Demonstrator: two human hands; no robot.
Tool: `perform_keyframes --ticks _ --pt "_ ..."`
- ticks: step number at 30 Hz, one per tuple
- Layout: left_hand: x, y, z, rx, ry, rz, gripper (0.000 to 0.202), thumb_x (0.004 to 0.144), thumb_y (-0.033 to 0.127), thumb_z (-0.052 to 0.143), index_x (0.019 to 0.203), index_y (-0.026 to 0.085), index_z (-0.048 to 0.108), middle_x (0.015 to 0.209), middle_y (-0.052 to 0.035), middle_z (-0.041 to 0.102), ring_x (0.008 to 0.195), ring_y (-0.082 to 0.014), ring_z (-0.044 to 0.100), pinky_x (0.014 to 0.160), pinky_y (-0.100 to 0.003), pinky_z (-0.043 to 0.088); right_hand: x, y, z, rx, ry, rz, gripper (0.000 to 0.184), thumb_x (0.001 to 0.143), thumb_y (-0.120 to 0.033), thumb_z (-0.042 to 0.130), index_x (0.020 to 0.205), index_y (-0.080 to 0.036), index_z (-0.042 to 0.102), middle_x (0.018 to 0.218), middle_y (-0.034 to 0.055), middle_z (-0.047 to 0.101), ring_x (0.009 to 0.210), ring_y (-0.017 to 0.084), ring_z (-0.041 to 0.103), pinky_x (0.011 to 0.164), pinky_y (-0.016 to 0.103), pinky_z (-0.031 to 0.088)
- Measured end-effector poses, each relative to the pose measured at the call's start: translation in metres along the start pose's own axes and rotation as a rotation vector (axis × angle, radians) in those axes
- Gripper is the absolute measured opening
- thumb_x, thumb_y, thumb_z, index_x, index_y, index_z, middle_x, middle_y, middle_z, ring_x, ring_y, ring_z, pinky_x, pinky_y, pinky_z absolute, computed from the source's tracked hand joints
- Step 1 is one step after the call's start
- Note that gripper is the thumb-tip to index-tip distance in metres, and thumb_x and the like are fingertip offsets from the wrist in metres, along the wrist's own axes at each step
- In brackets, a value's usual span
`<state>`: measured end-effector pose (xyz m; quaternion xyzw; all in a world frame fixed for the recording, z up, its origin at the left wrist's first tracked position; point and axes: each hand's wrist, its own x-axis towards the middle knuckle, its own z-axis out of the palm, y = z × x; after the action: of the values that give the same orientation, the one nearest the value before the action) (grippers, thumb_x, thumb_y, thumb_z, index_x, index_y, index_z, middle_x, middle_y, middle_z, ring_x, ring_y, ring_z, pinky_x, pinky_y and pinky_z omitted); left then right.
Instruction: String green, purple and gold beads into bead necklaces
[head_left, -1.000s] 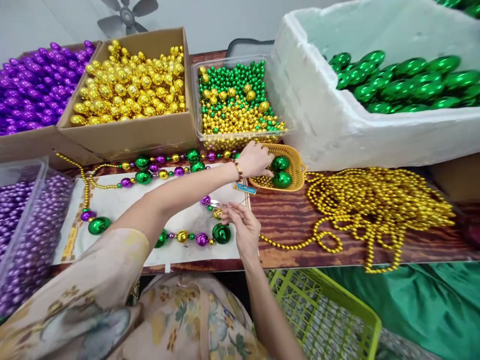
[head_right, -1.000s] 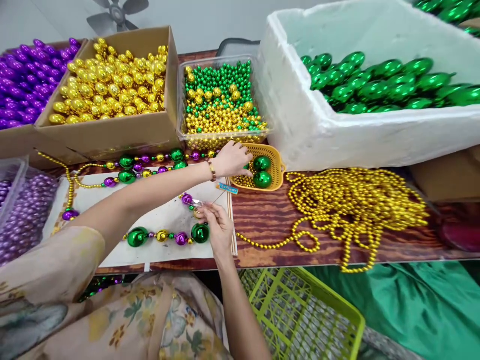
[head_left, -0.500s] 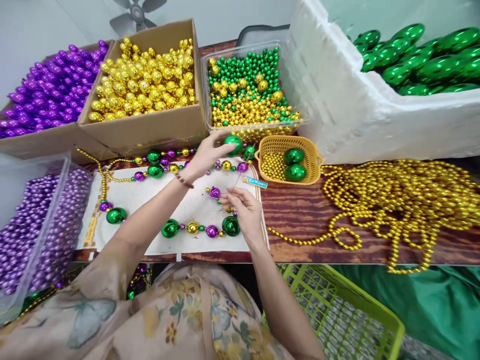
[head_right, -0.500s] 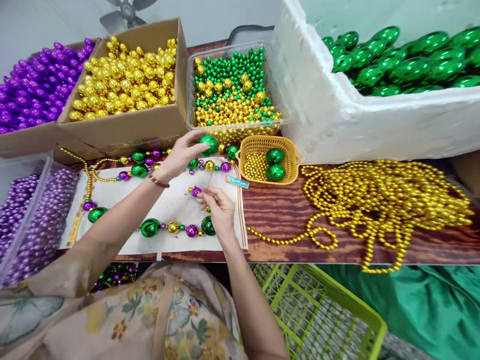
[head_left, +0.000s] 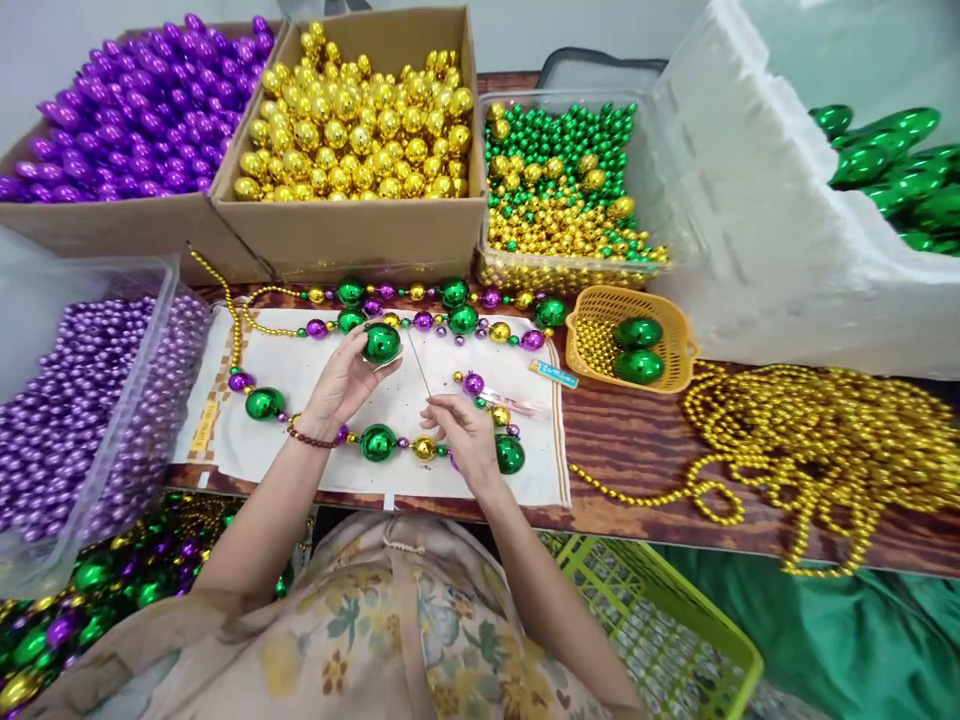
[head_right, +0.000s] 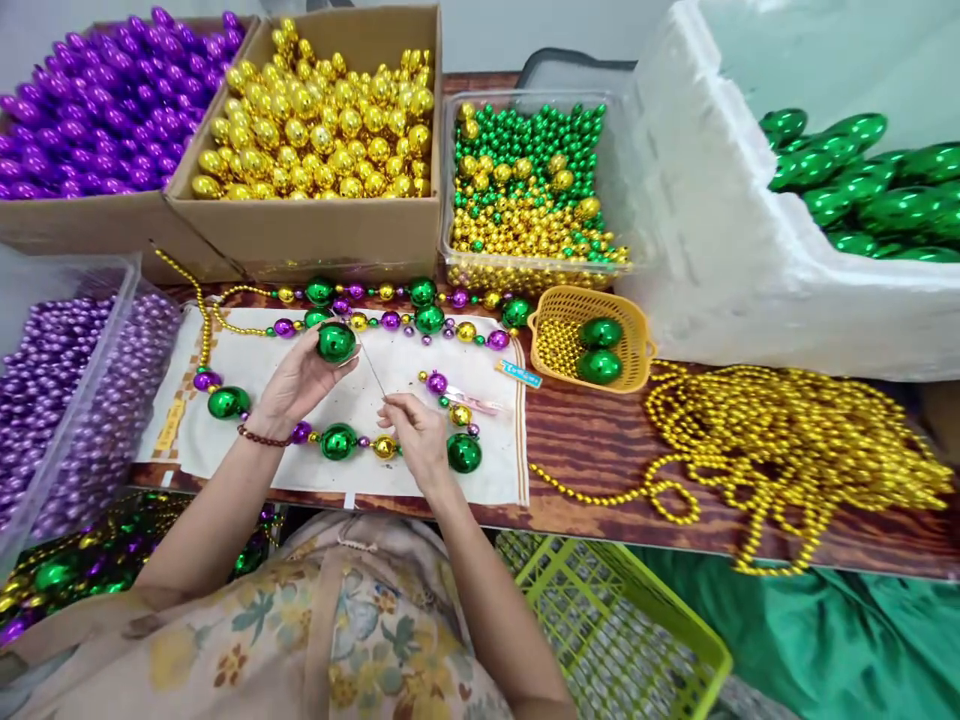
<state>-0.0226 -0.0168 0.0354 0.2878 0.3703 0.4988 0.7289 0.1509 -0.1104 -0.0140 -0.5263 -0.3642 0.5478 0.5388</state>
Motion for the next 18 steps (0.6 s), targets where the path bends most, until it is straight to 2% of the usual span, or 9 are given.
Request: perform_keyframes --ticks 3,7,12,18 --pt "0.004 -0.002 0.001 -0.058 -0.019 -0.022 0.03 0.084 0.034 0.076 0.111 0.023 0.068 0.123 -0.0055 0.068 0.106 -0.0218 0.068 0.097 -0.042 0.056 -0.01 0.007 -0.009 -0.07 0.008 -0.012 0.021 0.082 -0.036 0.067 0.091 -0.018 0.073 0.076 0.0037 0.075 0.063 0.016 0.072 0.049 0.022 0.052" --pt "0.008 -0.005 0.011 -0.173 -0.007 -0.111 0.031 0.086 0.035 0.075 0.112 0.021 0.067 0.116 -0.0073 0.071 0.107 -0.0261 0.07 0.1 -0.05 0.054 -0.017 0.004 -0.02 -0.166 0.037 -0.11 0.016 0.087 -0.032 0.064 0.092 -0.019 0.073 0.071 0.0015 0.073 0.057 0.014 0.07 0.053 0.023 0.054" --pt "0.014 -0.001 0.02 -0.307 0.065 -0.182 0.029 0.093 0.039 0.067 0.109 0.015 0.067 0.108 -0.0102 0.073 0.103 -0.0251 0.071 0.101 -0.046 0.055 -0.017 -0.003 -0.028 -0.256 0.007 -0.248 0.015 0.091 -0.028 0.062 0.093 -0.02 0.074 0.066 -0.0004 0.069 0.053 0.012 0.065 0.052 0.022 0.052" --pt "0.018 0.006 0.023 -0.349 0.102 -0.169 0.035 0.095 0.04 0.064 0.12 0.015 0.064 0.111 -0.0109 0.072 0.099 -0.0228 0.072 0.097 -0.043 0.057 -0.015 -0.011 -0.028 -0.36 -0.044 -0.323 0.014 0.091 -0.024 0.061 0.091 -0.019 0.074 0.063 -0.0013 0.068 0.049 0.011 0.061 0.049 0.022 0.048"
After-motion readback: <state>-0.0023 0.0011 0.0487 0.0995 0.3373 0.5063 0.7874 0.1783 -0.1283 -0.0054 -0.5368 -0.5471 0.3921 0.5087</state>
